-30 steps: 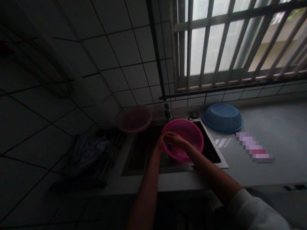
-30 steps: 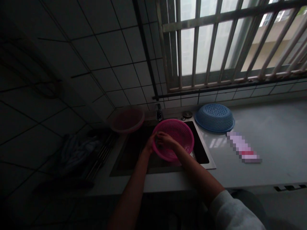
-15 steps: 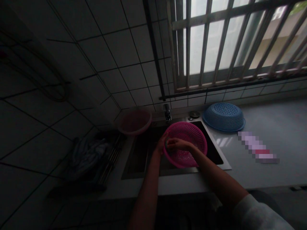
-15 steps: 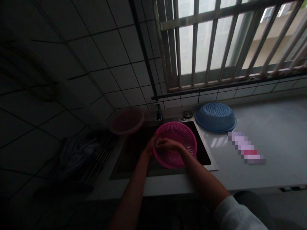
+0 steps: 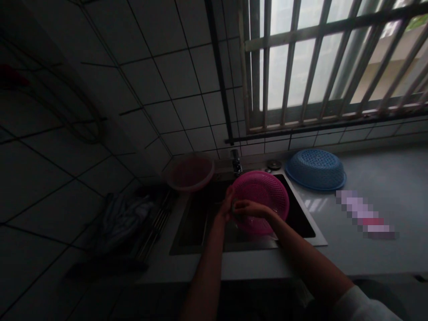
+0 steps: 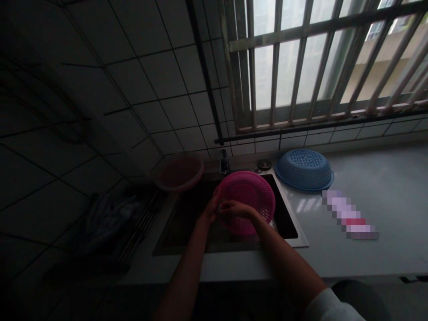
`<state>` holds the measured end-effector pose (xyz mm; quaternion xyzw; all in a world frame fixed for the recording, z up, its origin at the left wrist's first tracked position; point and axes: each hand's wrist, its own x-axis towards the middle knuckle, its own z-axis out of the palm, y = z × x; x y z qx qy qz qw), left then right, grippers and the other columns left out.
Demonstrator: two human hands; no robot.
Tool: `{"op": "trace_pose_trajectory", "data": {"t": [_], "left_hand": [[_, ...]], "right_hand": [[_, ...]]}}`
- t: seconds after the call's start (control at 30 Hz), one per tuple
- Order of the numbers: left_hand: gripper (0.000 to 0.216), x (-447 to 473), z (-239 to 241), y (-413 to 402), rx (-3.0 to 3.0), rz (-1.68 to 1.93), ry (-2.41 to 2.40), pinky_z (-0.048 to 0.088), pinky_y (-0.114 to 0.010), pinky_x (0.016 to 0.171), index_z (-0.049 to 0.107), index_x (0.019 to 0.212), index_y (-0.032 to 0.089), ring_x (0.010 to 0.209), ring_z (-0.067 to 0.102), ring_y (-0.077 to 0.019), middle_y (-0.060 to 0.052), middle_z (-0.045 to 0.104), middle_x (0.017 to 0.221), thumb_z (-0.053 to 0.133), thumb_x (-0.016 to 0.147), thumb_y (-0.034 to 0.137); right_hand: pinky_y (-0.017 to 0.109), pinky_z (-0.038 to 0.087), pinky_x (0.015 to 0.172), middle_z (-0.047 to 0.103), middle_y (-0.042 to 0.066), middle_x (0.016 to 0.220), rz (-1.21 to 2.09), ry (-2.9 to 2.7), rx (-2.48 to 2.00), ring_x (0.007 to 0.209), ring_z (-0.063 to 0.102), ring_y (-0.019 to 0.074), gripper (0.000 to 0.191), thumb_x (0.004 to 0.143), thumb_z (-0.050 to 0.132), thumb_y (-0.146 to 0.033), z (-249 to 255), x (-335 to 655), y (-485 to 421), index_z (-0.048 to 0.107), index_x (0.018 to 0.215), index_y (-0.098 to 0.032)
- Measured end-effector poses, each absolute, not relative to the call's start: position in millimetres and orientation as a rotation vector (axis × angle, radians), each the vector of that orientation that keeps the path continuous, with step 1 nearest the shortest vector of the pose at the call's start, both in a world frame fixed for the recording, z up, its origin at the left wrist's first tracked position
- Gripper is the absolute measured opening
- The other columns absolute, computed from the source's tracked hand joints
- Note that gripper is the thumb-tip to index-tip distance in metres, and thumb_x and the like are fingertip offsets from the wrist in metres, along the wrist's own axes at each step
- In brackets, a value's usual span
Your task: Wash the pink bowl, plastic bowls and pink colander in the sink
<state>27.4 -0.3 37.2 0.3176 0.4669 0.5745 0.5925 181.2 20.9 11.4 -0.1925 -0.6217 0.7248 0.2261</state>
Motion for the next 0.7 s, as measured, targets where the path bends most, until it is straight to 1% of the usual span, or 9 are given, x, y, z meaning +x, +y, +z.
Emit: {"op": "trace_pose_trajectory", "data": {"t": [0.07, 0.13, 0.23, 0.3, 0.4, 0.47, 0.53, 0.6, 0.7], "left_hand": [[0.046, 29.0, 37.7, -0.6, 0.76, 1.251, 1.058, 0.049, -0.039, 0.108, 0.078, 0.108, 0.023, 0.121, 0.067, -0.0289, -0.008, 0.079, 0.116, 0.087, 0.077, 0.055], [0.048, 33.0, 38.3, -1.8, 0.754, 1.167, 1.01, 0.049, -0.043, 0.109, 0.079, 0.108, 0.02, 0.12, 0.068, -0.0312, -0.01, 0.08, 0.114, 0.085, 0.078, 0.057], [0.05, 39.7, 39.5, -3.8, 0.729, 1.179, 0.919, 0.048, -0.045, 0.111, 0.078, 0.114, 0.02, 0.119, 0.069, -0.0309, -0.011, 0.079, 0.118, 0.084, 0.081, 0.056], [0.049, 42.0, 40.1, -4.2, 0.718, 1.206, 0.88, 0.049, -0.045, 0.111, 0.077, 0.117, 0.021, 0.119, 0.07, -0.03, -0.011, 0.079, 0.12, 0.085, 0.081, 0.053], [0.046, 39.5, 39.8, -3.3, 0.711, 1.256, 0.925, 0.05, -0.042, 0.108, 0.076, 0.115, 0.022, 0.117, 0.07, -0.0283, -0.008, 0.079, 0.118, 0.086, 0.079, 0.049], [0.043, 35.0, 39.1, -1.7, 0.724, 1.297, 1.011, 0.05, -0.039, 0.107, 0.077, 0.112, 0.022, 0.118, 0.069, -0.0273, -0.007, 0.078, 0.119, 0.086, 0.078, 0.048], [0.04, 31.1, 38.4, 0.5, 0.754, 1.335, 1.09, 0.048, -0.037, 0.109, 0.079, 0.107, 0.022, 0.122, 0.067, -0.0271, -0.007, 0.078, 0.121, 0.087, 0.077, 0.047], [0.039, 30.2, 37.8, 2.8, 0.774, 1.338, 1.113, 0.047, -0.038, 0.11, 0.08, 0.102, 0.021, 0.123, 0.066, -0.0281, -0.007, 0.078, 0.119, 0.088, 0.075, 0.047], [0.043, 35.1, 37.0, 4.9, 0.783, 1.308, 1.034, 0.046, -0.041, 0.113, 0.08, 0.102, 0.021, 0.122, 0.068, -0.0295, -0.009, 0.08, 0.115, 0.088, 0.073, 0.052]], "right_hand": [[0.028, 0.048, 0.066, 0.069, 0.002, 0.087, 1.97, -1.702, -0.542, 0.073, 0.059, 0.0162, 0.033, 0.074, 0.086, -0.041, 11.5, 181.0, 21.1, 0.07, 0.092, -0.02], [0.028, 0.048, 0.067, 0.069, 0.002, 0.088, 1.847, -1.563, -0.579, 0.073, 0.058, 0.0162, 0.035, 0.075, 0.083, -0.044, 13.8, 182.2, 26.9, 0.069, 0.095, -0.02], [0.027, 0.049, 0.07, 0.067, 0.001, 0.089, 1.578, -1.244, -0.671, 0.075, 0.058, 0.0154, 0.033, 0.079, 0.078, -0.046, 18.3, 185.9, 39.5, 0.065, 0.095, -0.021], [0.026, 0.05, 0.073, 0.066, 0.0, 0.09, 1.505, -1.147, -0.68, 0.078, 0.059, 0.0152, 0.031, 0.08, 0.077, -0.045, 19.3, 188.1, 43.7, 0.064, 0.095, -0.022], [0.027, 0.051, 0.072, 0.067, 0.001, 0.09, 1.694, -1.33, -0.616, 0.077, 0.06, 0.0155, 0.031, 0.077, 0.081, -0.042, 16.4, 187.8, 37.8, 0.068, 0.095, -0.021], [0.028, 0.051, 0.071, 0.069, 0.001, 0.09, 1.889, -1.542, -0.56, 0.075, 0.06, 0.0159, 0.033, 0.074, 0.084, -0.04, 13.2, 185.1, 29.5, 0.07, 0.096, -0.02], [0.029, 0.052, 0.07, 0.07, 0.002, 0.09, 1.99, -1.682, -0.527, 0.075, 0.061, 0.0165, 0.034, 0.072, 0.086, -0.04, 11.6, 181.9, 23.5, 0.072, 0.095, -0.019], [0.029, 0.052, 0.071, 0.07, 0.003, 0.092, 1.957, -1.656, -0.527, 0.077, 0.061, 0.0167, 0.035, 0.073, 0.086, -0.041, 13.1, 180.1, 23.2, 0.072, 0.096, -0.019], [0.027, 0.051, 0.071, 0.069, 0.001, 0.092, 1.729, -1.369, -0.591, 0.077, 0.059, 0.0156, 0.033, 0.076, 0.082, -0.043, 20.6, 182.2, 32.6, 0.069, 0.097, -0.021]]}}
